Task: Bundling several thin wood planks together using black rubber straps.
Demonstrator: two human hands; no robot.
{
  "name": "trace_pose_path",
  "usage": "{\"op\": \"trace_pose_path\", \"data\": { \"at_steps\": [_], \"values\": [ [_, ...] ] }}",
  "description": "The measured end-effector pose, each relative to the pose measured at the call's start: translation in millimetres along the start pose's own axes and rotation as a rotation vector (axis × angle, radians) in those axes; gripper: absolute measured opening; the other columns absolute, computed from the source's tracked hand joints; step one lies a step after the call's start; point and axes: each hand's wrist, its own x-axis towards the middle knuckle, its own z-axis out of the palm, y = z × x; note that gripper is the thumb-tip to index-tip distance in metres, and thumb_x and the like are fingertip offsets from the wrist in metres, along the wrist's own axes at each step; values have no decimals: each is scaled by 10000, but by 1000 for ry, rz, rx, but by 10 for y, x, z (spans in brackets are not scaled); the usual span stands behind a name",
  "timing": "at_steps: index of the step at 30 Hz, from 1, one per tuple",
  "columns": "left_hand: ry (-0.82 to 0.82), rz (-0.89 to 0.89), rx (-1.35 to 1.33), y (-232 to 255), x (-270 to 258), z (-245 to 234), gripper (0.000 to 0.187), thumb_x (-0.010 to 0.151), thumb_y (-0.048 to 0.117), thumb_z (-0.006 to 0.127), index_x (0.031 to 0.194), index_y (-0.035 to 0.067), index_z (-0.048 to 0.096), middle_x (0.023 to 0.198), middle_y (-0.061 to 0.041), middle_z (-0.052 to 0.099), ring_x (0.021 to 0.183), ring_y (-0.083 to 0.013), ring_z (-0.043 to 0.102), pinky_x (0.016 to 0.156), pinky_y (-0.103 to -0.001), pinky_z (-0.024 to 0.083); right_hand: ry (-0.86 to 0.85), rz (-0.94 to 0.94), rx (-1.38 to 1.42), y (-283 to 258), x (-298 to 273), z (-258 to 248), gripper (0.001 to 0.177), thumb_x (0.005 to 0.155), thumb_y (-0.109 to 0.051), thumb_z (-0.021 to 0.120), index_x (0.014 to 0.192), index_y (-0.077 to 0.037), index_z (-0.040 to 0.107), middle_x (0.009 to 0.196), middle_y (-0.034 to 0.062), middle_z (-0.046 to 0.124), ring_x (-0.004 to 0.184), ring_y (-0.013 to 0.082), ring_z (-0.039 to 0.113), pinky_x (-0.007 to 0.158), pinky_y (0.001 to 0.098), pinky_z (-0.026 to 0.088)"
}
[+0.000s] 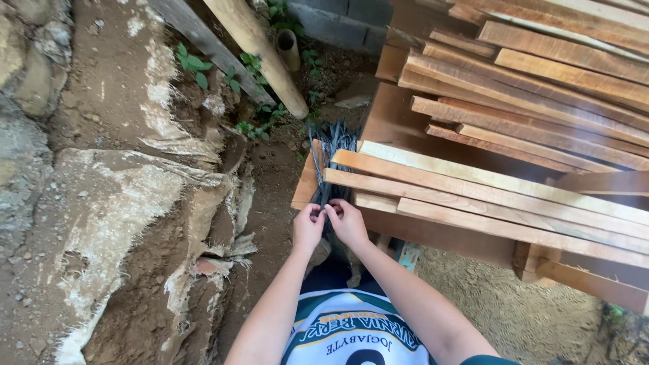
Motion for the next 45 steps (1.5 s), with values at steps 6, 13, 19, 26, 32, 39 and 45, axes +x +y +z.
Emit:
{"op": "trace_pose_path", "data": {
  "at_steps": [6,13,19,26,32,39,45],
  "values": [
    [-159,-8,-155,-298,22,21,130,841,179,784,965,155,756,880,-82,777,779,-212,756,682,-346,599,20,-73,-28,-332,142,68,323,976,-390,672,1064,-88,744,912,152,757,897,345,734,752,454,593],
    [-180,-77,-147,-307,50,-25,145,817,193,791,956,166,762,862,-56,775,790,-185,751,725,-330,593,-80,-191,130,-610,223,55,162,1016,-155,580,1067,-79,714,868,81,786,809,215,763,717,371,596],
    [-206,-11,-117,-244,38,-32,122,885,205,720,986,166,776,871,-79,779,818,-249,750,730,-382,593,-90,-154,80,-391,227,96,316,1023,-144,554,1295,-7,638,1001,116,790,881,226,773,752,369,621],
    [-122,165,133,321,69,-239,159,961,278,642,1022,212,772,916,-72,770,898,-309,739,762,-437,600,68,-37,44,13,139,138,343,966,-278,692,1238,-71,717,1049,159,770,979,312,739,806,424,604],
    [-117,152,183,293,156,-115,241,937,347,676,1143,228,719,1009,-64,754,935,-285,736,802,-447,603,180,-66,-74,-1,-123,115,301,1003,-264,580,1254,-130,677,1097,157,725,1029,375,687,886,497,558],
    [-100,186,200,488,216,-21,674,812,351,827,1361,77,550,1295,-152,569,1232,-415,580,1035,-523,521,218,321,-29,671,46,474,558,1025,-480,569,1473,-160,483,1309,180,621,1283,424,500,1098,562,386],
    [-156,67,281,398,359,163,714,790,387,838,1377,115,535,1334,-79,517,1264,-370,584,1066,-484,521,181,496,134,523,243,152,585,876,-567,733,1146,-49,774,1120,204,752,1200,365,653,1005,478,513]
  ]
}}
